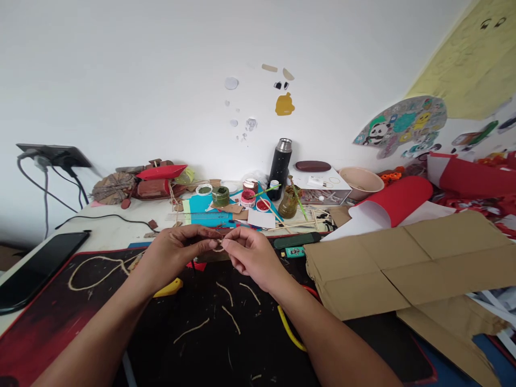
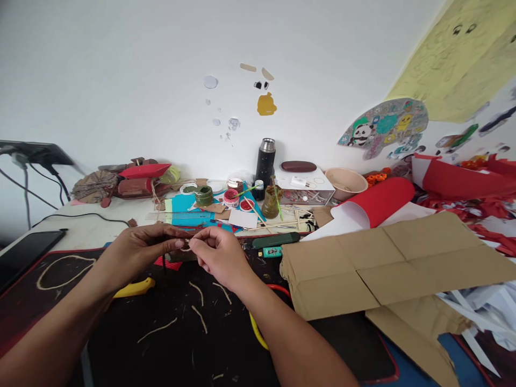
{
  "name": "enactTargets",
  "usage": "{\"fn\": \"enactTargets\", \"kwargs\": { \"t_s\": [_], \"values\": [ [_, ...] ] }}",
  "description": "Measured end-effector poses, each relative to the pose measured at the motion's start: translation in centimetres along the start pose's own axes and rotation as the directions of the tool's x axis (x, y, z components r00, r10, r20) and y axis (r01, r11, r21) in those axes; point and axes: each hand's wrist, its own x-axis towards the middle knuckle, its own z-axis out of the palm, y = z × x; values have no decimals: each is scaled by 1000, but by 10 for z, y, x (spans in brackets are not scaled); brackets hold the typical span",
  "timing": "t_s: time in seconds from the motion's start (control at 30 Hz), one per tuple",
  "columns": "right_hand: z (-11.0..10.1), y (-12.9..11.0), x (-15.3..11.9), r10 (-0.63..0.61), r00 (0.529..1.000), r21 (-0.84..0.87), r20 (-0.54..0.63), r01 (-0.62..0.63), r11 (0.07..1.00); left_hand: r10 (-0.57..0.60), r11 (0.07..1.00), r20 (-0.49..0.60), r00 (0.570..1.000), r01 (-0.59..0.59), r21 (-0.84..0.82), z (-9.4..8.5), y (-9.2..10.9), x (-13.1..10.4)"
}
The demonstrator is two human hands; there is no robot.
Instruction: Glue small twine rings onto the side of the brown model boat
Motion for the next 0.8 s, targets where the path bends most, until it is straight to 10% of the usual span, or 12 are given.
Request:
{"fn": "enactTargets", "kwargs": {
  "t_s": [0.8],
  "values": [
    [1, -3, -3, 29, 999, -45, 12, -29, 999, 19, 998, 30, 999, -21, 65, -1, -1, -3]
  ]
}}
